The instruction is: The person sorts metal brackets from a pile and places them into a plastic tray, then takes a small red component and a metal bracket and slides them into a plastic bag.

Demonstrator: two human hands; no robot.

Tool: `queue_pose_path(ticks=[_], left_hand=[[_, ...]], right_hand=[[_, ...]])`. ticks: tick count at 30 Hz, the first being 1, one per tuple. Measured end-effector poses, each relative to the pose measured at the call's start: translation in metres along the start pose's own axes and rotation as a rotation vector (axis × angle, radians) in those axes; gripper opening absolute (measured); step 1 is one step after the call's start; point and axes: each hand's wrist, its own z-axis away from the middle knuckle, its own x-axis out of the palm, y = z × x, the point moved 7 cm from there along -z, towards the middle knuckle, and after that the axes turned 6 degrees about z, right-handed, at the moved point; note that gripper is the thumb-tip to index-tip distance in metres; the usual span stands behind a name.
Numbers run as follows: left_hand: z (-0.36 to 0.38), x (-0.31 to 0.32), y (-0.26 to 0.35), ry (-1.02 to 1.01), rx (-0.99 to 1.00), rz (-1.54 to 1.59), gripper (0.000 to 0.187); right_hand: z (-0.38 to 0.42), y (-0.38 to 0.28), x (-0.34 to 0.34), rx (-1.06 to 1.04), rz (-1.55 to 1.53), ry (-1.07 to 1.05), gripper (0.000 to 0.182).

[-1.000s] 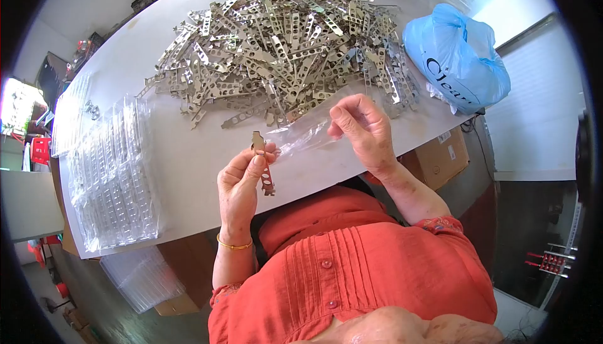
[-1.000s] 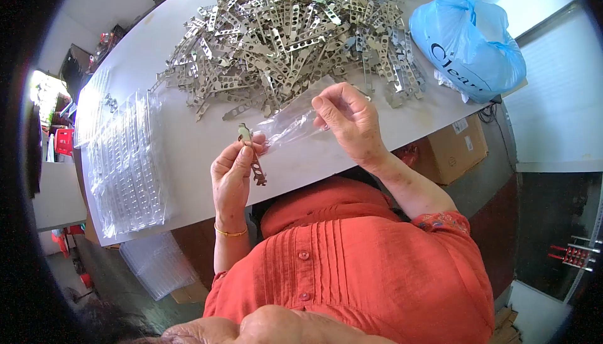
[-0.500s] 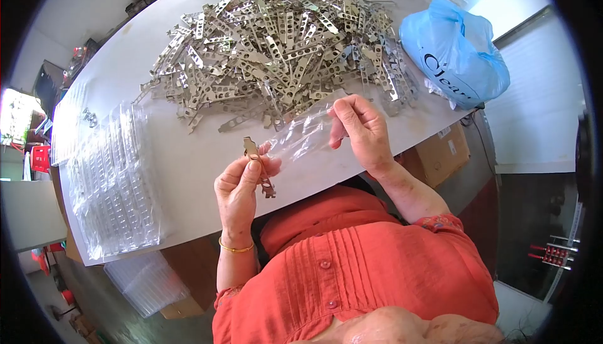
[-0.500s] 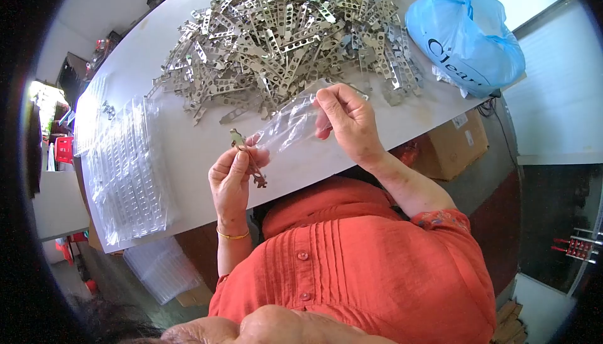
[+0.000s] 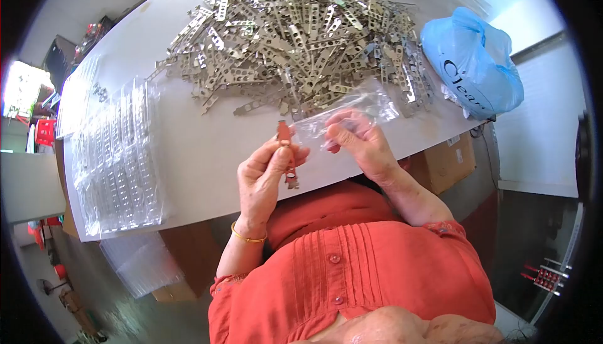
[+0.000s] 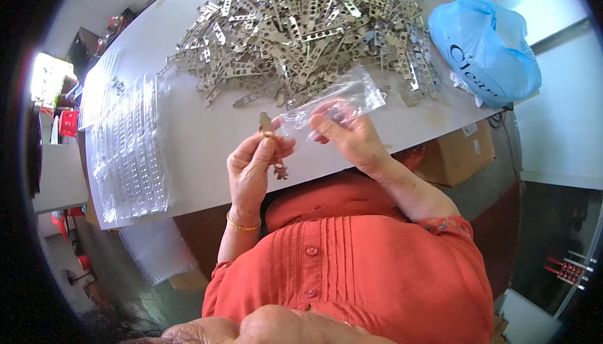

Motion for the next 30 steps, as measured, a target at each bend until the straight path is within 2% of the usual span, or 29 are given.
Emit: queue_pose_path(ticks=[4, 6, 9, 11, 15, 18, 24, 27, 30], left_hand=[[0.002, 0.0, 0.004, -0.097, 0.057, -0.014, 0.02], [0.003, -0.001, 0.009, -0.123, 0.081, -0.033, 0.02], [0.01, -0.009, 0.017, -0.051, 0.018, -0.036, 0.019], [0.015, -0.013, 0.007, -0.026, -0.201, -0.072, 0.02], [0.018, -0.017, -0.001, -0.019, -0.263, -0.093, 0.021], [0.021, -0.005, 0.003, -0.086, -0.288, -0.127, 0.023], [0.021, 0.009, 0.004, -0.161, -0.297, -0.161, 0.038], [0.021, 0.013, 0.0, -0.174, -0.314, -0.223, 0.044], [0.022, 0.016, -0.006, -0.197, -0.335, -0.255, 0.048]], right_hand=[[-0.006, 0.002, -0.013, -0.005, -0.061, 0.059, 0.014], [-0.01, -0.002, -0.022, -0.028, -0.085, 0.066, 0.016], [-0.01, -0.008, -0.03, -0.041, -0.128, 0.088, 0.017], [-0.009, -0.012, -0.033, -0.053, -0.142, 0.068, 0.017], [-0.008, -0.017, -0.031, -0.043, -0.123, 0.063, 0.016], [-0.005, -0.02, -0.029, -0.053, -0.097, 0.047, 0.014], [-0.004, -0.02, -0.017, -0.097, -0.01, -0.061, 0.013], [0.0, -0.013, -0.006, -0.02, 0.041, -0.132, 0.014], [0.006, -0.004, 0.011, 0.011, 0.07, -0.3, 0.014]])
